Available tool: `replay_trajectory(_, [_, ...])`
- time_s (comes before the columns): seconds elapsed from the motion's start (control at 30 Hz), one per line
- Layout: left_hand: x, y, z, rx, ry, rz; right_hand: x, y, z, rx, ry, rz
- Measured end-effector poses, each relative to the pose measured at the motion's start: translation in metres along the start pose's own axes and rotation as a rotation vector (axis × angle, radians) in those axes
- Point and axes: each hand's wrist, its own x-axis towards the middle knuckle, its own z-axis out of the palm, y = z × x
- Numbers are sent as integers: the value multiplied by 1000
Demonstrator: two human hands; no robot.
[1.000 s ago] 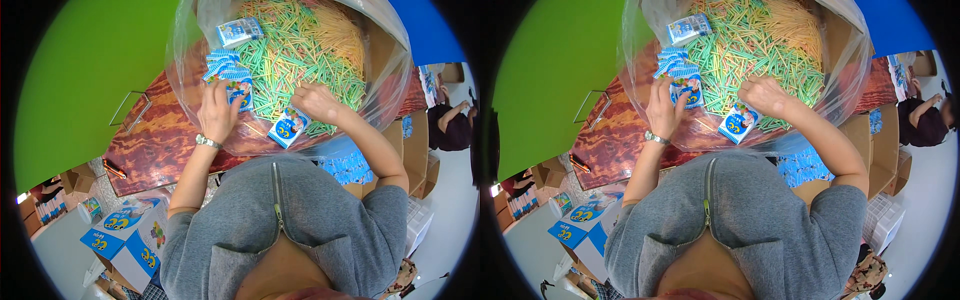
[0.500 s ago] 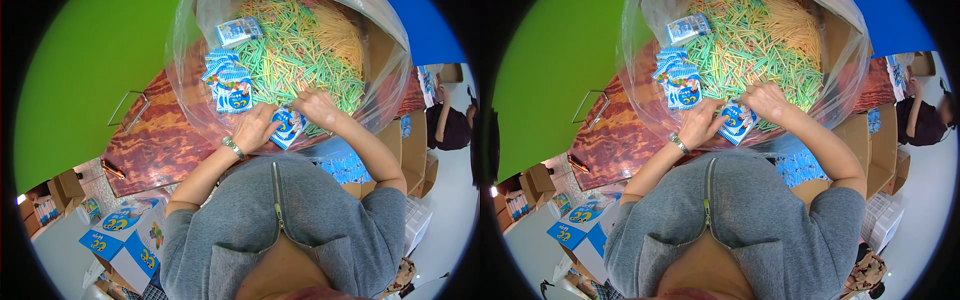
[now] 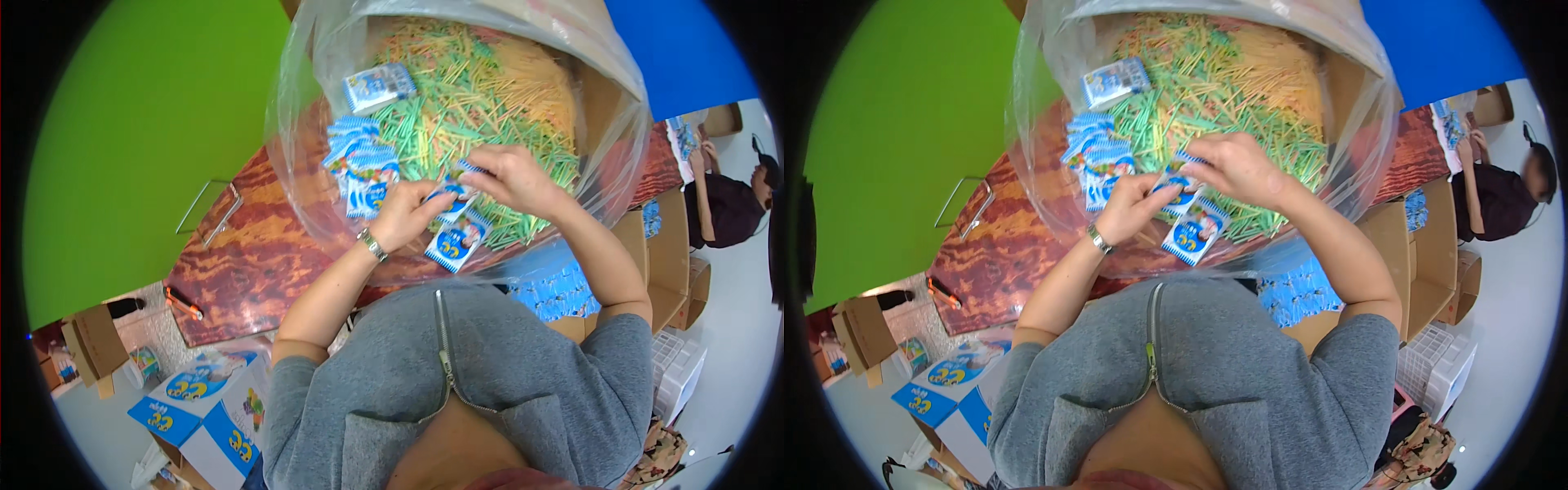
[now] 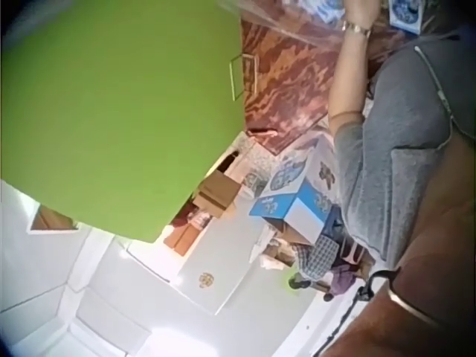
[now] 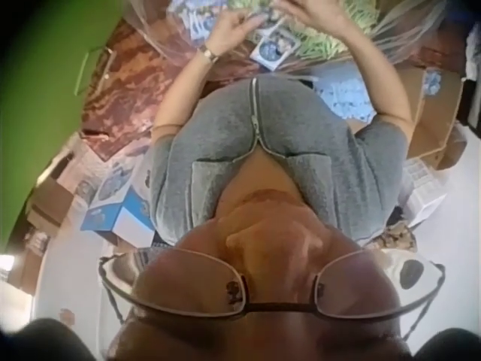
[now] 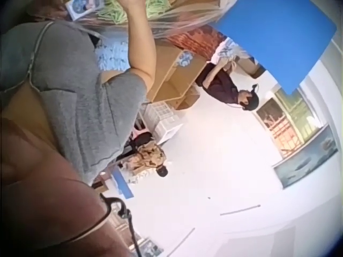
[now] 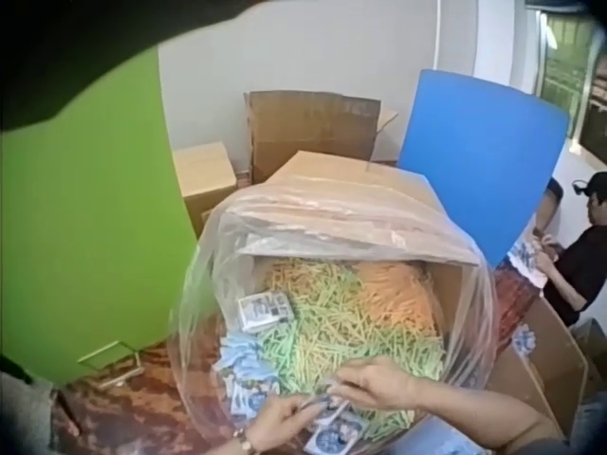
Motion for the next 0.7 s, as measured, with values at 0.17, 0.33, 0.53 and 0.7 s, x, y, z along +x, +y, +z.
replay_trajectory(0.17, [6,1,3,53,66,-15,8,4,-11,64,-51,-52])
replay_trajectory(0.33, [12,-1,7,-70,215,16,28,68,-52,12,47,-2])
replay_trajectory(0.53, [11,4,2,-122,185,39,43,113,-105,-737,74,334])
replay_trajectory(0.7, [9,-6,1,-135,192,30,55,136,-101,-637,239,549])
